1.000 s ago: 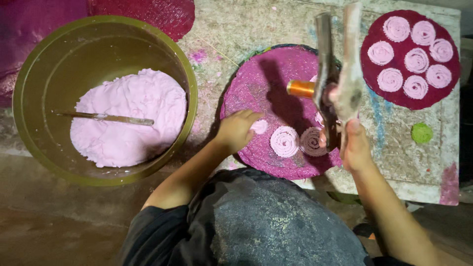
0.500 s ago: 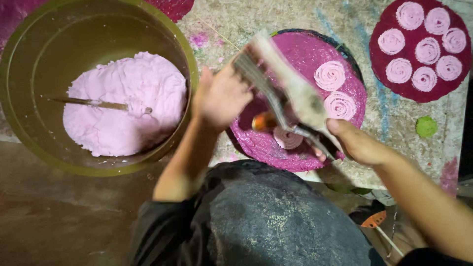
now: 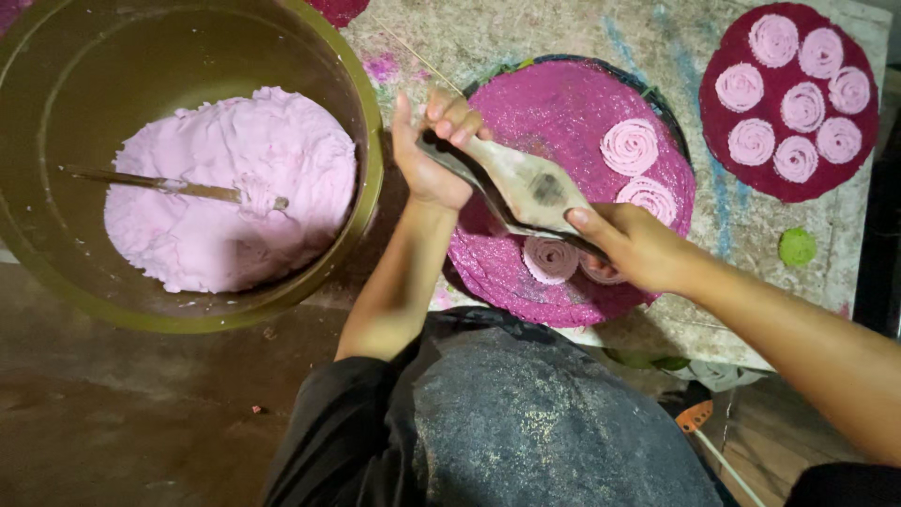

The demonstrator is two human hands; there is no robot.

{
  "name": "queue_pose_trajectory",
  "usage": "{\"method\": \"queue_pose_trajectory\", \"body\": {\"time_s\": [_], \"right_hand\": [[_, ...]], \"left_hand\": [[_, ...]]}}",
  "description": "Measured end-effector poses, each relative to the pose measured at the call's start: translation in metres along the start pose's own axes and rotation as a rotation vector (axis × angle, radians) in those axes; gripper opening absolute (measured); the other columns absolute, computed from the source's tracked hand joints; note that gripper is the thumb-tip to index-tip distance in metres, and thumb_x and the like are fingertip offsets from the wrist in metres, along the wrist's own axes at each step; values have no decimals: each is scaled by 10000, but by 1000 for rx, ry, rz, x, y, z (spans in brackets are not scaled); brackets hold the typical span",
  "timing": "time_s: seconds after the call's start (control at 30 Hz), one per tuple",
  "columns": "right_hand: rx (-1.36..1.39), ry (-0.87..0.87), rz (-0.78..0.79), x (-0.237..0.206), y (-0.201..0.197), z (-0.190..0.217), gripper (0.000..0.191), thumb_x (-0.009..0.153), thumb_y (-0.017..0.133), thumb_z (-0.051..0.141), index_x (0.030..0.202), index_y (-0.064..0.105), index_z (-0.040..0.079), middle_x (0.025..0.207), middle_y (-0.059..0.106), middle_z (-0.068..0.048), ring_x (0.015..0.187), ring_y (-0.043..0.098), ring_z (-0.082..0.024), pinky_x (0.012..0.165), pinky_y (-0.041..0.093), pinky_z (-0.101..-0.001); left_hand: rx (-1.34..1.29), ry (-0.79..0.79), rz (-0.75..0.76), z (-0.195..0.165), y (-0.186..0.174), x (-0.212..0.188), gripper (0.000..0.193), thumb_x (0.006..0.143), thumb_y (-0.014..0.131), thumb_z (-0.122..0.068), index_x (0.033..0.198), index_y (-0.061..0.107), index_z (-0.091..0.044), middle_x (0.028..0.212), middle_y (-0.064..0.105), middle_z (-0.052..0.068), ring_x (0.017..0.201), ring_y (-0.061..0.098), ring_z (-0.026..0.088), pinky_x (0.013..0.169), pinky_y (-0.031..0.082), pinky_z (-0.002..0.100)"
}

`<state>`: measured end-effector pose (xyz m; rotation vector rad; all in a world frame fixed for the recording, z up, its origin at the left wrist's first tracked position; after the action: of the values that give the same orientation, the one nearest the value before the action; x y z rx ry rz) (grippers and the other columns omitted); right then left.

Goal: The person presses pink paste in a large bowl with both hands, then loads it into a handheld wooden extruder tool and pipes rosette shapes onto round pink boards on the work table. They use a small knife to help fill the tool, place finished rosette boards aside, and stack completed boards.

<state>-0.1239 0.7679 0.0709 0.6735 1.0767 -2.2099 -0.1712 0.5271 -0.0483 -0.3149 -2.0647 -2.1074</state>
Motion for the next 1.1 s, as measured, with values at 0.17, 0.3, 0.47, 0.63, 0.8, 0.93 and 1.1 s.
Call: {"method": "queue_pose_trajectory", "body": {"time_s": [0.17, 0.3, 0.47, 0.63, 0.8, 0.93, 1.1], "right_hand": [[-110, -132, -71, -3, -16, 9, 667, 989, 404, 568, 1213, 679, 2, 694, 661, -57, 622, 637, -161, 605, 533, -356], [-86, -171, -55, -11, -11, 15, 672, 1014, 393, 570, 1116, 694, -22, 707, 657, -92, 636, 617, -179, 617, 522, -369], [-151, -60, -81, -33, -31, 18, 673, 974, 369, 582, 1142, 703, 23, 686, 667, -92, 625, 642, -198, 606, 544, -385], [-196, -157, -188, -24, -28, 19, 699, 1011, 362, 588, 1075, 717, -11, 664, 641, -105, 631, 620, -219, 610, 502, -417], [-108, -178, -121, -33, -17, 8, 718, 1024, 365, 609, 965, 690, -29, 649, 634, -103, 623, 604, -213, 601, 513, -407], [-203, 2, -150, -38, -37, 7, 736, 992, 345, 612, 982, 740, -9, 605, 638, -118, 572, 650, -222, 580, 547, -405], [-112, -184, -218, -19, -23, 16, 671, 986, 386, 600, 1114, 702, 22, 629, 620, -72, 584, 608, -194, 554, 510, -386]], "left_hand": [[32, 33, -24, 1, 20, 13, 404, 1040, 473, -546, 866, 471, -181, 757, 438, -60, 733, 479, 111, 862, 522, 367], [79, 53, 6, -14, 39, 12, 432, 1047, 469, -575, 873, 464, -180, 763, 430, -60, 730, 471, 112, 844, 515, 360], [61, 48, -50, 9, 54, 12, 425, 990, 459, -589, 835, 462, -194, 722, 429, -68, 696, 471, 110, 817, 516, 381], [123, 61, 33, 0, 64, 34, 433, 1014, 464, -584, 854, 463, -182, 730, 422, -64, 693, 459, 118, 796, 471, 355], [135, 42, -51, -3, 66, 15, 454, 1013, 436, -602, 834, 457, -185, 716, 413, -64, 677, 460, 119, 761, 450, 347], [107, 62, -95, 19, 61, 26, 432, 1007, 416, -570, 805, 450, -189, 692, 416, -63, 657, 449, 123, 782, 455, 367], [153, 90, -48, -1, 61, 41, 430, 1001, 416, -560, 804, 452, -180, 677, 402, -64, 635, 423, 125, 753, 435, 357]]}}
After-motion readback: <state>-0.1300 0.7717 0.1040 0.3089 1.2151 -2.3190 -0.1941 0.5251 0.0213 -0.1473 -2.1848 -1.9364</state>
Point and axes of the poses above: each hand's wrist, its own x-axis towards the middle knuckle, its own y-axis out of the palm, z = x × y, the point moved 1 cm from there along x, towards the middle knuckle
